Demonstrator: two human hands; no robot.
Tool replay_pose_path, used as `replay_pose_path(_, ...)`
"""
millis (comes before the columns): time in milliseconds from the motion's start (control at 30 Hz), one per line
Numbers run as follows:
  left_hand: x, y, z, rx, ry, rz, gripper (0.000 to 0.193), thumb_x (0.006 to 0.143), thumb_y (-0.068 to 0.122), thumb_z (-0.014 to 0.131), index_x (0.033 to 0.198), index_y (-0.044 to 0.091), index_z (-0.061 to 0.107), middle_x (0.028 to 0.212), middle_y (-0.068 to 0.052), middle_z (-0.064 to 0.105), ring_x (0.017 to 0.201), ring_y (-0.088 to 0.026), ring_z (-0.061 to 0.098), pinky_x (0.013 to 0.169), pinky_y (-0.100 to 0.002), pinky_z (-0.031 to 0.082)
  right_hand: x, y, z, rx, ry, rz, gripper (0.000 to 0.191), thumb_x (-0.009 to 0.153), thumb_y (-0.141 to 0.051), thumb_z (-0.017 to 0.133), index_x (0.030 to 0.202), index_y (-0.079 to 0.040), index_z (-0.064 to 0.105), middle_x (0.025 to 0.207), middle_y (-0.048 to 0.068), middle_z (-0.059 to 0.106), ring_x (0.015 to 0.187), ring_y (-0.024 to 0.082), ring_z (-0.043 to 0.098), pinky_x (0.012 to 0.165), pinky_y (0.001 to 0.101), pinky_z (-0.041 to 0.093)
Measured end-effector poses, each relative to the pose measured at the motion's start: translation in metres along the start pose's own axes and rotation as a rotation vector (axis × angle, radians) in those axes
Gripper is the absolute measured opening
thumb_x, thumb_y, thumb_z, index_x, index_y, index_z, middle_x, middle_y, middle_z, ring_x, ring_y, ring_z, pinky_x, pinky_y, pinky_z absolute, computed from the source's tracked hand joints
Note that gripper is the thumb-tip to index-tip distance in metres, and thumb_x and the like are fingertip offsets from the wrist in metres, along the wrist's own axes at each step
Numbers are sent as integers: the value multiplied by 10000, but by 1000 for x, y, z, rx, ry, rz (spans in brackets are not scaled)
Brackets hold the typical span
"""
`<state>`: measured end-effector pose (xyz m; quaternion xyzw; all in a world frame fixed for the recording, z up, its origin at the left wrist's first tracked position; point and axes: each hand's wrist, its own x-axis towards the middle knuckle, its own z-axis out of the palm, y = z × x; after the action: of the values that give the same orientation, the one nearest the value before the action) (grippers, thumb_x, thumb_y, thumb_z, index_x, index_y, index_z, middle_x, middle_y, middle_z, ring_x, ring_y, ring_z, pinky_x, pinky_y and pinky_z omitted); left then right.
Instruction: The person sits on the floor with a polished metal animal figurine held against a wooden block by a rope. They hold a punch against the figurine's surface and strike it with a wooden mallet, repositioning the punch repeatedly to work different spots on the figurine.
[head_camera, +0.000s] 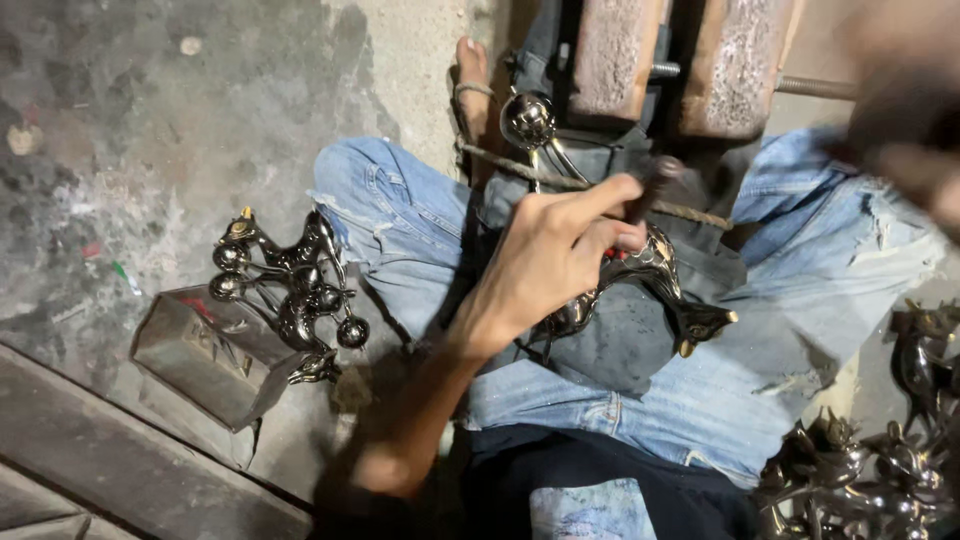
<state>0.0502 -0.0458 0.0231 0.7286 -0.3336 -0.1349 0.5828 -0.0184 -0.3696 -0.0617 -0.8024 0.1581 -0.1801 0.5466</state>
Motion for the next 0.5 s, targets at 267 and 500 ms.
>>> replay_pose_path(267,19,-24,-5,11,-312,150,328,1001,-93,565,1294,43,625,991,-169,794,966,-205,825,711,-269,630,-69,-35,-50,-184,-7,126,276,1162,-157,560,1031,85,569,859,145,557,752,198,575,748,292,476)
replay_pose_path(500,37,-29,0,124,-468,293,456,914,-83,635,1334,93,639,999,-111,805,835,-144,822,610,-251,584,-116,-82,-33,-420,-31,-119,240,1088,-129,610,1251,47,605,952,125,628,815,186,611,770,292,492)
